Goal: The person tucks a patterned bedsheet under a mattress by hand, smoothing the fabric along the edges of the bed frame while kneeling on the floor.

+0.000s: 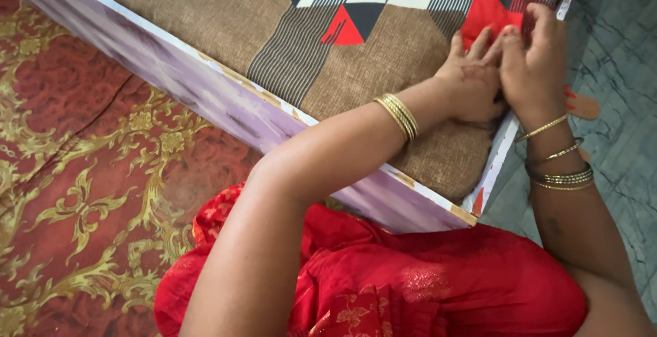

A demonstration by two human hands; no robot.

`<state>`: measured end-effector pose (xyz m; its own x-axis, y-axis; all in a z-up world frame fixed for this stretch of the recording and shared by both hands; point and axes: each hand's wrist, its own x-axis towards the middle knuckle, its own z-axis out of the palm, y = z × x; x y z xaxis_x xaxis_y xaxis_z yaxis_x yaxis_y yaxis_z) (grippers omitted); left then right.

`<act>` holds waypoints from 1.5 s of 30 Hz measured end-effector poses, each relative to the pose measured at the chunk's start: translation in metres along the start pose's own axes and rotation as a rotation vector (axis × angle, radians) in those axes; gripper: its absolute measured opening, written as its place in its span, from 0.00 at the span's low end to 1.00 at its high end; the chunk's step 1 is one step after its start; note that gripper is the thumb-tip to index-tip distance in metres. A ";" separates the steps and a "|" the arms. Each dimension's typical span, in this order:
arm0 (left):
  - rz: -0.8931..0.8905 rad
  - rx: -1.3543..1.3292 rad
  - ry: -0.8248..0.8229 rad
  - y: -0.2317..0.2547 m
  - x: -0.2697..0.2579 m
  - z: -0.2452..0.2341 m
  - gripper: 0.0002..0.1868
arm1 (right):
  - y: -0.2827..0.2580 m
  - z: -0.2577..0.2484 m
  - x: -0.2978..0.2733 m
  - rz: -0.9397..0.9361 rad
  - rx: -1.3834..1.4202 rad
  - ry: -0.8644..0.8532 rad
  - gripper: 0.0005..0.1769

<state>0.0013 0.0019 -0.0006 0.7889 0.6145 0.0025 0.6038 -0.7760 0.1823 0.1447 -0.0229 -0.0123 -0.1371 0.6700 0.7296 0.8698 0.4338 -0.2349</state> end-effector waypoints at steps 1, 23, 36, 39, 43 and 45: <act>-0.007 -0.010 -0.010 -0.002 0.001 0.001 0.51 | 0.003 0.001 -0.001 -0.069 -0.062 0.007 0.21; -0.158 0.152 0.172 -0.005 0.061 0.005 0.36 | 0.017 0.009 -0.016 0.181 0.284 0.239 0.11; -0.244 0.027 0.378 -0.013 0.096 0.049 0.34 | 0.061 0.025 -0.001 0.273 0.335 0.091 0.20; -0.252 -0.112 0.557 -0.023 0.099 0.053 0.30 | 0.083 0.041 0.014 0.375 0.641 0.026 0.24; -0.185 -0.461 0.654 -0.047 0.089 0.032 0.24 | 0.125 0.068 0.028 0.404 0.544 0.104 0.23; -0.202 -0.550 0.664 -0.052 0.081 0.026 0.22 | 0.148 0.082 0.031 0.548 0.700 0.089 0.20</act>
<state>0.0368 0.0885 -0.0354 0.3413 0.8207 0.4583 0.4495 -0.5707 0.6872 0.2307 0.1116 -0.0766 0.2754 0.8545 0.4405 0.3101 0.3547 -0.8821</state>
